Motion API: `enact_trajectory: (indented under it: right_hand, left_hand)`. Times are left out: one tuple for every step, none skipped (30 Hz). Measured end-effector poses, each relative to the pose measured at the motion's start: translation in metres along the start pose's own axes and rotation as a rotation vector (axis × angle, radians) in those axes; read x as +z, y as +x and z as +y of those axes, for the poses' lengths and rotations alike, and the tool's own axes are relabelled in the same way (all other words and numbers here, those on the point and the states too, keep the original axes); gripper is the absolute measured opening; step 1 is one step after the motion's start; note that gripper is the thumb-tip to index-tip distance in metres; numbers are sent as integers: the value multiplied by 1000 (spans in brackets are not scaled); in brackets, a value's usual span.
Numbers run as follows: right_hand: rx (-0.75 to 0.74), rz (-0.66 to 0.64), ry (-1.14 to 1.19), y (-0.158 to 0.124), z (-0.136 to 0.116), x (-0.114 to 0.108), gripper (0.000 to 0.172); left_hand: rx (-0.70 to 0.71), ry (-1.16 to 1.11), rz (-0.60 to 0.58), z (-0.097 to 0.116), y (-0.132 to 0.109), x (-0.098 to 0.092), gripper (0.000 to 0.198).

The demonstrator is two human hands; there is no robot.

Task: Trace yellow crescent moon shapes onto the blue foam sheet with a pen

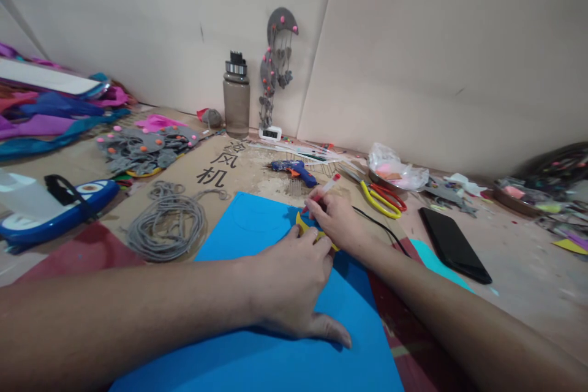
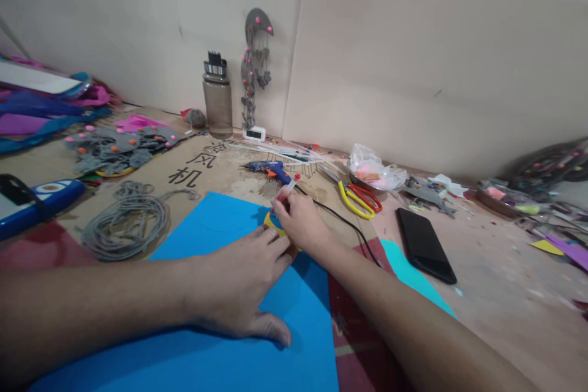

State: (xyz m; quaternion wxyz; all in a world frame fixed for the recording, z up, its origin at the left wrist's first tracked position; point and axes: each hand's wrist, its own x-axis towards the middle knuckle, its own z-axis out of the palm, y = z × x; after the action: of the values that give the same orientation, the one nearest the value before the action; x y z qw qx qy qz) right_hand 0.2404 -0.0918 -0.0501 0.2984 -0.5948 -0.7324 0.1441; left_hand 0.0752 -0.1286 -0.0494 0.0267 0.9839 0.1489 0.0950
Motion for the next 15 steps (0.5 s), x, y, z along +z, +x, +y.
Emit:
enact_trajectory:
  right_hand:
    - [3,-1,-6,0,0,0,21]
    - [6,-1,-13,1,0,0,21]
    - [6,-2,-20,1,1,0,21]
    - [4,-1,-27,1,1,0,21]
    - [2,-1,-32,2,1,0,21]
    - [2,-1,-36,2,2,0,21]
    - [2,-1,-39,2,2,1,21]
    - [3,0,-40,2,1,1,20]
    - [6,1,-41,3,1,1,20]
    - [10,1,-41,3,0,1,20]
    - [12,2,-40,3,0,1,20]
    - [14,4,-37,3,-1,1,20]
    - [14,5,-36,3,-1,1,20]
    - [13,7,-38,3,-2,1,20]
    - [9,10,-41,3,-2,1,20]
  left_hand:
    - [1,3,1,0,0,0,105]
    - [1,4,-1,0,0,0,105]
    - [0,4,-4,0,0,0,105]
    - [0,3,-6,-1,0,0,105]
    - [-1,1,-6,-1,0,0,105]
    - [-1,-1,-4,-1,0,0,105]
    - [0,-2,-4,-1,0,0,105]
    - [-1,-1,-6,-1,0,-1,104]
    - [-1,0,-10,-1,0,-1,103]
    - [-2,0,-14,-1,0,-1,103]
    - [-3,1,-16,-1,0,-1,102]
    - [-5,1,-16,-1,0,-1,102]
    - [-5,0,-14,-1,1,-1,102]
    - [-4,-1,-10,0,1,0,102]
    - [-5,-1,-9,0,1,0,101]
